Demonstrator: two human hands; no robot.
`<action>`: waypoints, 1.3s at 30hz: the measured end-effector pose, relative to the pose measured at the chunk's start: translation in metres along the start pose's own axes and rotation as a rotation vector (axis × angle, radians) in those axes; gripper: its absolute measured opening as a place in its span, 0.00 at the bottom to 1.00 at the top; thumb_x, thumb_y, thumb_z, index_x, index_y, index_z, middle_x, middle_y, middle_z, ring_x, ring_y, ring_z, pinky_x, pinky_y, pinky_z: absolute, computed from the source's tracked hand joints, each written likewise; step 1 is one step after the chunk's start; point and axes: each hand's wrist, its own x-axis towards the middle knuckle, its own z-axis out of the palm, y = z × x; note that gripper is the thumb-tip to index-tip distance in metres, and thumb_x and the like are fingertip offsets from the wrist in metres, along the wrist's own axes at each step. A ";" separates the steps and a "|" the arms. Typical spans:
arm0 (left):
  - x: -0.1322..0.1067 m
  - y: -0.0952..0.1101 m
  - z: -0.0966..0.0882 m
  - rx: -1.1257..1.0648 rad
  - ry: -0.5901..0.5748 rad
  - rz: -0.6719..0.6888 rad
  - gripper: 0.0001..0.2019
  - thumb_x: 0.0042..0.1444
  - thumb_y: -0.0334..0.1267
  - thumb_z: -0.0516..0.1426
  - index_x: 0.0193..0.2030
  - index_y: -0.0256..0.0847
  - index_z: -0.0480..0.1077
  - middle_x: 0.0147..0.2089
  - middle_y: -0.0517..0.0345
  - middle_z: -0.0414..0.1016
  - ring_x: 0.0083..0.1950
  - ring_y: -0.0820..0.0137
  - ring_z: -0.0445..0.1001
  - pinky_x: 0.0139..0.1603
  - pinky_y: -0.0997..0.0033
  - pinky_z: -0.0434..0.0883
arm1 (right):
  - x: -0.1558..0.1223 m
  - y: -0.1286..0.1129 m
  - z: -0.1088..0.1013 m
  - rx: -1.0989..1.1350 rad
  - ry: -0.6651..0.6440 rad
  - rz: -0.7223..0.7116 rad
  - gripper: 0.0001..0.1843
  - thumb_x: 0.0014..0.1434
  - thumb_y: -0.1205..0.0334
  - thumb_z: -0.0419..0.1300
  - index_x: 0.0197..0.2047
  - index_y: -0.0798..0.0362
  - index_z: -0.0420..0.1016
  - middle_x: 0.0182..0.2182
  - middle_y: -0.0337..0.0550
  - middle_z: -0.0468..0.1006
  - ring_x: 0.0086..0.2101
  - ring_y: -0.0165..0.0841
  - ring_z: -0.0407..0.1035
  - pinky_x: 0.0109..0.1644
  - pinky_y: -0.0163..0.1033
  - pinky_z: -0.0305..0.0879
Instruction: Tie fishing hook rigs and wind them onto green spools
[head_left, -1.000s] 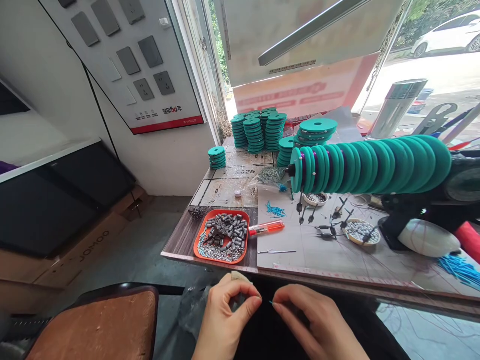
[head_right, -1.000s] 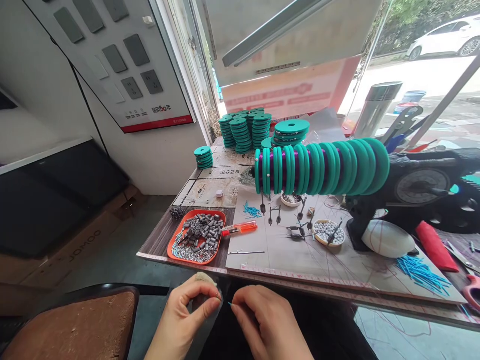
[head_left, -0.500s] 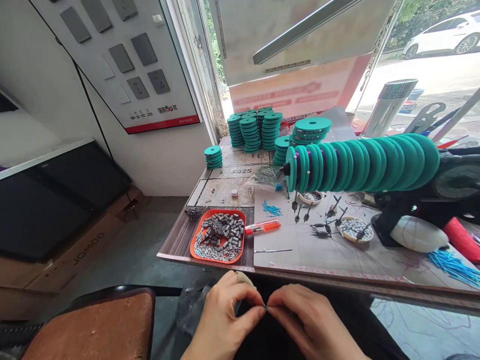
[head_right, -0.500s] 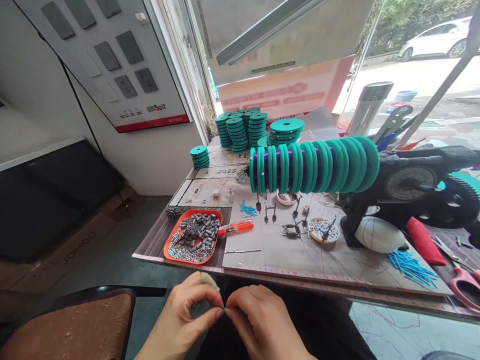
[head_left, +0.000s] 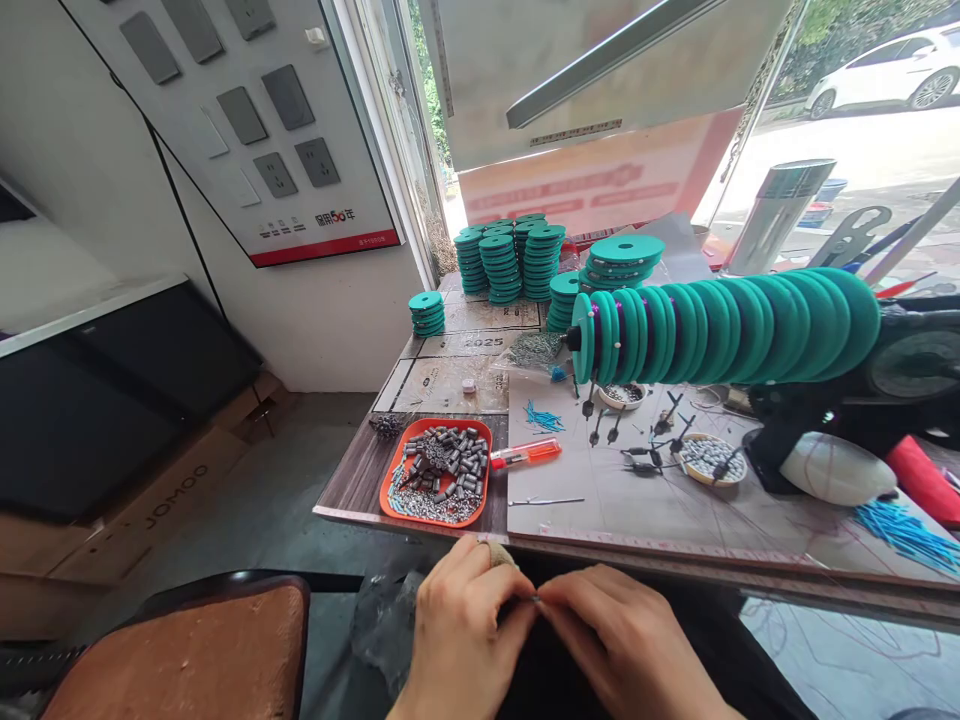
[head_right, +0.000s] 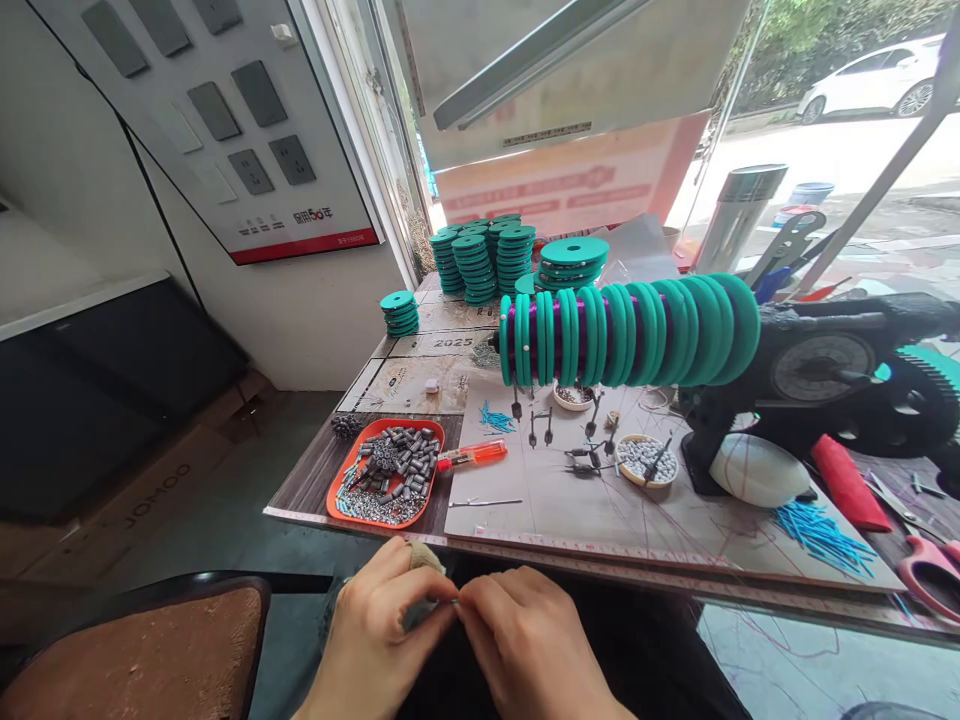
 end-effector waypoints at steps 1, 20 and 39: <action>0.002 0.002 0.001 0.001 0.017 0.004 0.06 0.49 0.25 0.59 0.27 0.40 0.72 0.30 0.59 0.72 0.35 0.69 0.70 0.33 0.71 0.65 | 0.002 0.000 -0.003 -0.042 -0.005 -0.014 0.20 0.67 0.65 0.43 0.28 0.54 0.69 0.22 0.40 0.73 0.22 0.30 0.68 0.26 0.34 0.59; -0.010 0.003 0.066 0.467 0.164 0.157 0.45 0.42 0.23 0.53 0.68 0.34 0.38 0.23 0.63 0.62 0.23 0.68 0.62 0.24 0.68 0.58 | 0.068 0.024 -0.059 -0.400 -0.706 0.341 0.10 0.60 0.68 0.54 0.29 0.53 0.74 0.27 0.43 0.78 0.30 0.39 0.71 0.28 0.35 0.47; -0.014 0.007 0.081 0.539 0.263 0.113 0.39 0.42 0.29 0.60 0.63 0.28 0.52 0.21 0.67 0.65 0.24 0.71 0.63 0.24 0.67 0.58 | 0.077 0.018 -0.063 -0.384 -0.795 0.426 0.10 0.61 0.67 0.53 0.34 0.53 0.76 0.32 0.43 0.79 0.34 0.38 0.71 0.33 0.37 0.53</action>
